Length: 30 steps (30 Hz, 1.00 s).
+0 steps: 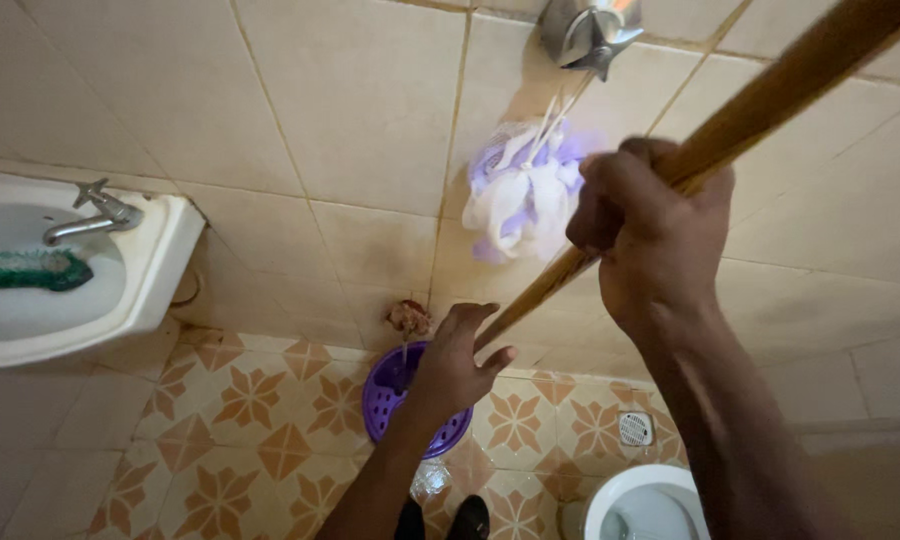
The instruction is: The person mops the floor of a bathroom using a mop and a bucket, cleaning the tiled areas around the sink and the toilet.
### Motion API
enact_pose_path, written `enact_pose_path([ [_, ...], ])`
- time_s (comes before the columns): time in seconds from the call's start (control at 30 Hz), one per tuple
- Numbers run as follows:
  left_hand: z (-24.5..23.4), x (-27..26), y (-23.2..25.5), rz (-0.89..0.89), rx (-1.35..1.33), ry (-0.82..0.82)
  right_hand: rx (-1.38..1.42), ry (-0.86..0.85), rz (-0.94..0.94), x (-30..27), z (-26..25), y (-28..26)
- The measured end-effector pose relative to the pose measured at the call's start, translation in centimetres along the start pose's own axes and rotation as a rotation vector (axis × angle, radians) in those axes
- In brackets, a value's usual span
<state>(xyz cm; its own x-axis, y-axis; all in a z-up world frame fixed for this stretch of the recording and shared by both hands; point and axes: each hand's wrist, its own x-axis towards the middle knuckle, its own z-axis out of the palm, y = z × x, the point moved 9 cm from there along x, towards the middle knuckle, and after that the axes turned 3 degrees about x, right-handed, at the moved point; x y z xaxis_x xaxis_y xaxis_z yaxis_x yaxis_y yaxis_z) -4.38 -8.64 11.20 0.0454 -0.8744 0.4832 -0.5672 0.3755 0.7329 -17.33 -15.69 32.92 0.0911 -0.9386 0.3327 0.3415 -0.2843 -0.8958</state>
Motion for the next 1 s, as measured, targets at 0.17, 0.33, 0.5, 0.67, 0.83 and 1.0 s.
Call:
enact_pose_path([
  [0.17,3.8,2.4,-1.1,-0.426,-0.133,-0.134,-0.027,-0.094,-0.089,-0.4,3.5,-6.4],
  [0.33,3.8,3.7,0.2,-0.445,-0.171,0.071,-0.096,-0.198,-0.185,-1.1,4.3,-11.1],
  [0.5,0.7,4.1,3.5,-0.240,-0.097,0.230,0.194,-0.541,-0.171,-1.2,3.6,-11.5],
  [0.67,-1.2,4.0,5.4,-0.268,-0.137,0.225,0.205,-0.765,-0.173,-1.5,5.2,-7.1],
  [0.83,-3.2,3.9,6.8,-0.245,-0.152,0.195,0.179,-0.967,0.025,-4.1,7.5,-3.6],
  [1.0,-3.8,2.5,5.9,-0.347,-0.215,0.113,0.205,-0.917,0.039,-4.3,8.1,-4.1],
])
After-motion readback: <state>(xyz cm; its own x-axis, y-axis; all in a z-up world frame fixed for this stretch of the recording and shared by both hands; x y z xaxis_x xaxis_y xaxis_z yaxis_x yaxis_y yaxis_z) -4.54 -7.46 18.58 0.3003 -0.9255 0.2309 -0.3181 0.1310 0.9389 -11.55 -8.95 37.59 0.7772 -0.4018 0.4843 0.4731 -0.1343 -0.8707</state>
